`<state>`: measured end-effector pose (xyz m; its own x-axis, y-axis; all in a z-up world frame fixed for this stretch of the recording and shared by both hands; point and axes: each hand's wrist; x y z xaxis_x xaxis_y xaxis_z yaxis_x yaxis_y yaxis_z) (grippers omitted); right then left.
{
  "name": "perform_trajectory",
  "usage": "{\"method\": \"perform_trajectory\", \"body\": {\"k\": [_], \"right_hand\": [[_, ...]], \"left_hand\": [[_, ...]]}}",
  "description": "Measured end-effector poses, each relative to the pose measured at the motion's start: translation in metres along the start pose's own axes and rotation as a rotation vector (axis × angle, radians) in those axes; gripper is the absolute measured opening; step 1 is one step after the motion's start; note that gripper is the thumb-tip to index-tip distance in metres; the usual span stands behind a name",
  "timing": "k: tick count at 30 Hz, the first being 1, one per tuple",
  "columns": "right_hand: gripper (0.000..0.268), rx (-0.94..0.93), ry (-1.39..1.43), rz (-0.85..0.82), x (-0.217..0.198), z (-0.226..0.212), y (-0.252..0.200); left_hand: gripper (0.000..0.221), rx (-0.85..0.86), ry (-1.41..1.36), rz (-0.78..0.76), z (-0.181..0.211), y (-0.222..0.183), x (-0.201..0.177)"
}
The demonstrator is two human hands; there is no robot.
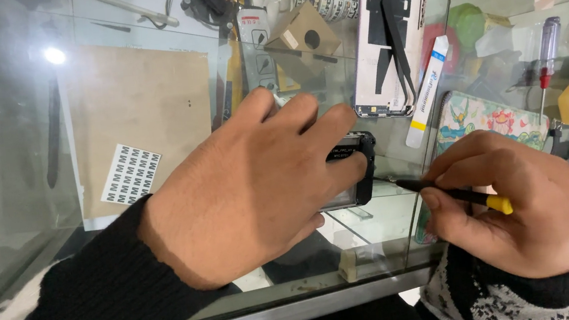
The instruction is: Disassembling a mobile phone using a screwdriver and prying tools to access internal components.
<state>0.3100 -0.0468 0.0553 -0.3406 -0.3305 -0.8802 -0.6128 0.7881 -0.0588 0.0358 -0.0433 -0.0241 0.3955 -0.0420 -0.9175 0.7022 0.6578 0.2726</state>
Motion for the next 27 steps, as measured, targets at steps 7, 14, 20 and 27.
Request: {"method": "perform_trajectory", "body": {"k": [7,14,20,27], "right_hand": [[0.023,0.072,-0.124,0.037,0.004,-0.002,-0.007],[0.023,0.03,-0.146,0.0,0.002,0.004,-0.017],[0.021,0.088,-0.123,-0.034,-0.001,-0.014,-0.003],[0.021,0.149,-0.043,-0.246,-0.01,-0.009,-0.007]], "left_hand": [[0.036,-0.019,-0.016,0.023,0.001,0.0,-0.001],[0.026,-0.024,-0.078,0.028,0.0,0.001,-0.002],[0.013,-0.026,-0.087,0.024,0.0,0.001,-0.003],[0.027,-0.01,-0.066,0.061,-0.002,0.002,-0.004]]}}
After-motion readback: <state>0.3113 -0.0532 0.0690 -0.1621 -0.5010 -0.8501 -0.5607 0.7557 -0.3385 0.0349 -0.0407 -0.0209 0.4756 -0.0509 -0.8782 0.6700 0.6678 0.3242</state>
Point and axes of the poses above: each hand's wrist, its own y-axis towards the middle knuckle, its own x-axis out of the palm, z = x × y, and after that the axes turned 2 degrees about y, right-handed
